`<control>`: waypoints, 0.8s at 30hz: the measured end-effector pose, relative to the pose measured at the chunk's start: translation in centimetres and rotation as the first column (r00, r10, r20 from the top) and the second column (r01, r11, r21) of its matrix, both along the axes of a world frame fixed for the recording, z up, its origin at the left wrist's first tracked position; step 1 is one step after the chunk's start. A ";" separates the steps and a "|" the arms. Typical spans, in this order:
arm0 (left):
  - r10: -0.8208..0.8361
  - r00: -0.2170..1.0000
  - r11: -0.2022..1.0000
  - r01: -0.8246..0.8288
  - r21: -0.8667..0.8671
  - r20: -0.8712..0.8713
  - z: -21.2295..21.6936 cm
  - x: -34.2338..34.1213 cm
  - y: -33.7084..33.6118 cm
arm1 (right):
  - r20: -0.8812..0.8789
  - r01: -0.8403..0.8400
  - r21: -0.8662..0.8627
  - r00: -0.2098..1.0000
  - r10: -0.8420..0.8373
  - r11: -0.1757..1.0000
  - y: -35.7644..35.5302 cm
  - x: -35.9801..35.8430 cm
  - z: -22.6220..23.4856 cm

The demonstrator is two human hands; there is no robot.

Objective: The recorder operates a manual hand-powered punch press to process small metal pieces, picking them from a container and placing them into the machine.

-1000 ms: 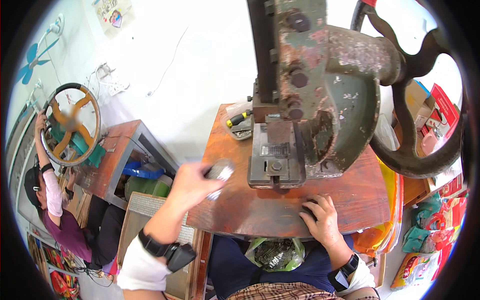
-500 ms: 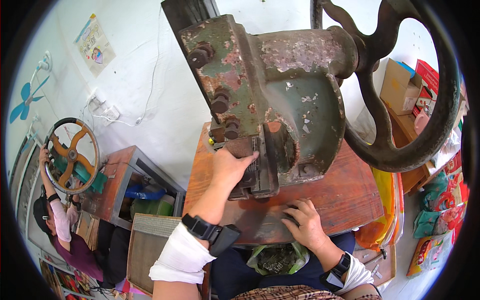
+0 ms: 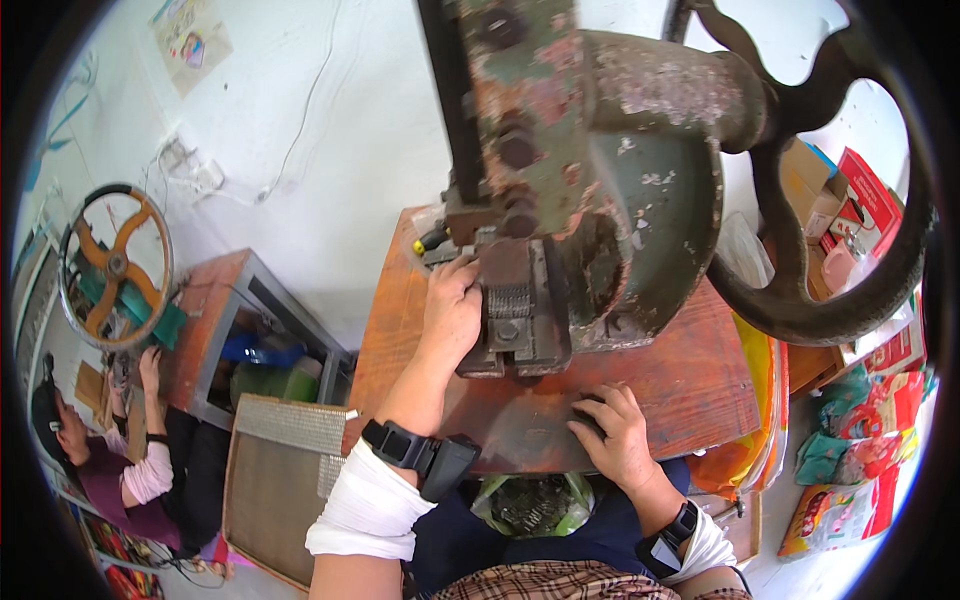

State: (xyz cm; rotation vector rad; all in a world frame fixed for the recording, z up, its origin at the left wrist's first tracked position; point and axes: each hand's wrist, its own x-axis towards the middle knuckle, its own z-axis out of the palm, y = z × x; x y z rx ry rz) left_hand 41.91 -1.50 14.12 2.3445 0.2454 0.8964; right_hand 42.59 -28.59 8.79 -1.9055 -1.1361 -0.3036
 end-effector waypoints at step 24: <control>-0.018 0.955 0.988 -0.028 -0.151 -0.295 0.3 -1.2 -1.5 | -0.016 0.033 0.136 0.999 -0.032 0.990 2.3 1.0 4.1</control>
